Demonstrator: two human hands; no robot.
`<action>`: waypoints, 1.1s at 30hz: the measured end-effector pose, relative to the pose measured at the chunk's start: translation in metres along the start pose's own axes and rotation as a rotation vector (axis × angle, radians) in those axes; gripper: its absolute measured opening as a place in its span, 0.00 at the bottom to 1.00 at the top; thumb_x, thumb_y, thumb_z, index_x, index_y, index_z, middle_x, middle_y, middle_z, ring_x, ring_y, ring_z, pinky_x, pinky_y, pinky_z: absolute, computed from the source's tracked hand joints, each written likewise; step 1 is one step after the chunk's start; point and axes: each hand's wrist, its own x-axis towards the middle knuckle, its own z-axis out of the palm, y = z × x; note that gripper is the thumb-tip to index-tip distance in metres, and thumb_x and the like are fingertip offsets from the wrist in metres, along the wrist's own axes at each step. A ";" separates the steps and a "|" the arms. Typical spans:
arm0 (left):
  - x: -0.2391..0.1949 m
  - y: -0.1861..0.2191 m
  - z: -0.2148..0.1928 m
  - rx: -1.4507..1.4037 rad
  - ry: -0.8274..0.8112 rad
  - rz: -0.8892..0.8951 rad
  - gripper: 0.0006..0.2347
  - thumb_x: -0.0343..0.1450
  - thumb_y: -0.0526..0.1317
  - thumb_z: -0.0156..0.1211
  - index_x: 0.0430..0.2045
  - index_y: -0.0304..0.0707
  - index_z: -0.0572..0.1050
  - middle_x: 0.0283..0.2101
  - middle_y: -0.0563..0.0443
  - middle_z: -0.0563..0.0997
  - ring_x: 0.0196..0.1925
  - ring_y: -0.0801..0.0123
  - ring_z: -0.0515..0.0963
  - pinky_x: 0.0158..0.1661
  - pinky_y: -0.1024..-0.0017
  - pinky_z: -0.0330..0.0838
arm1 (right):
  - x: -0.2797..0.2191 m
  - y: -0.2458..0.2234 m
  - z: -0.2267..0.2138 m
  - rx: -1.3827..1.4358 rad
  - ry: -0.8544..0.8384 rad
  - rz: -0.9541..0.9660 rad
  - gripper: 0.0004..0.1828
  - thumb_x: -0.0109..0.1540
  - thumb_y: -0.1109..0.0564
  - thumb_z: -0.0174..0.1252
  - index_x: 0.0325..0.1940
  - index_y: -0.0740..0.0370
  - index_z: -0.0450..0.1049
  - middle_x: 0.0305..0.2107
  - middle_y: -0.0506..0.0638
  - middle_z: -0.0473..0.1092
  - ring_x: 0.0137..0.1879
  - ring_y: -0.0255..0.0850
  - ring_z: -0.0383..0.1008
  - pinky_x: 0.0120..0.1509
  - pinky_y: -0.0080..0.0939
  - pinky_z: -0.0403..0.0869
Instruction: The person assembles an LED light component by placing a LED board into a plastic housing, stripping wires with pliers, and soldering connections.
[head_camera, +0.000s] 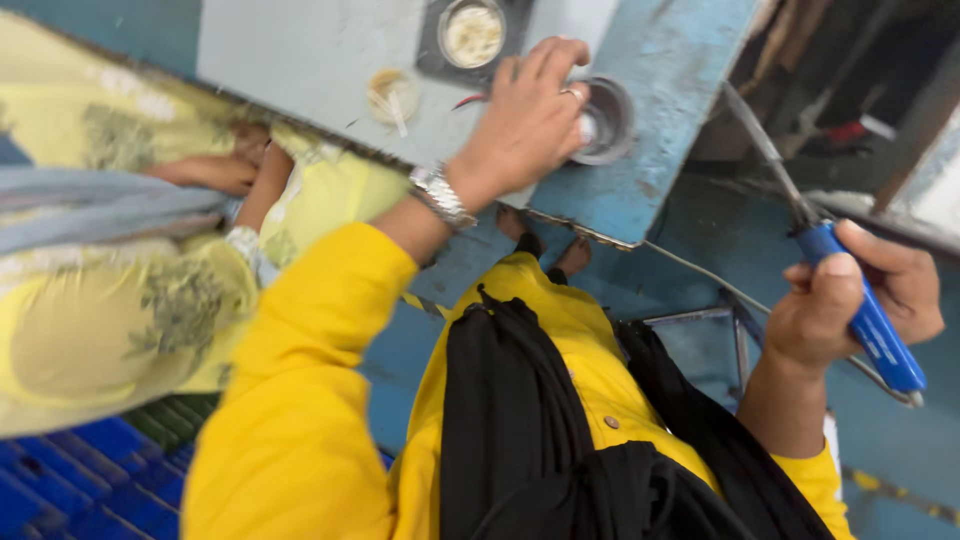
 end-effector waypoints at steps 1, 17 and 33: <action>-0.005 0.005 0.005 -0.027 0.075 -0.083 0.10 0.64 0.44 0.65 0.28 0.38 0.77 0.56 0.44 0.69 0.60 0.53 0.73 0.48 0.51 0.72 | 0.000 0.002 0.003 0.016 -0.010 -0.002 0.24 0.71 0.48 0.65 0.49 0.78 0.72 0.34 0.59 0.72 0.26 0.40 0.72 0.31 0.32 0.73; -0.001 0.014 -0.001 -0.513 -0.212 -0.335 0.03 0.60 0.28 0.62 0.21 0.30 0.81 0.53 0.33 0.76 0.46 0.44 0.81 0.49 0.57 0.75 | -0.017 0.002 0.024 0.115 -0.073 0.164 0.18 0.67 0.55 0.63 0.45 0.79 0.73 0.32 0.61 0.74 0.26 0.38 0.73 0.32 0.30 0.73; -0.006 0.014 0.002 -0.467 -0.306 -0.281 0.02 0.61 0.31 0.67 0.23 0.31 0.83 0.57 0.32 0.75 0.43 0.42 0.82 0.47 0.55 0.76 | -0.040 -0.003 0.016 0.150 -0.076 0.209 0.16 0.65 0.56 0.61 0.45 0.77 0.73 0.30 0.62 0.73 0.23 0.38 0.70 0.30 0.32 0.72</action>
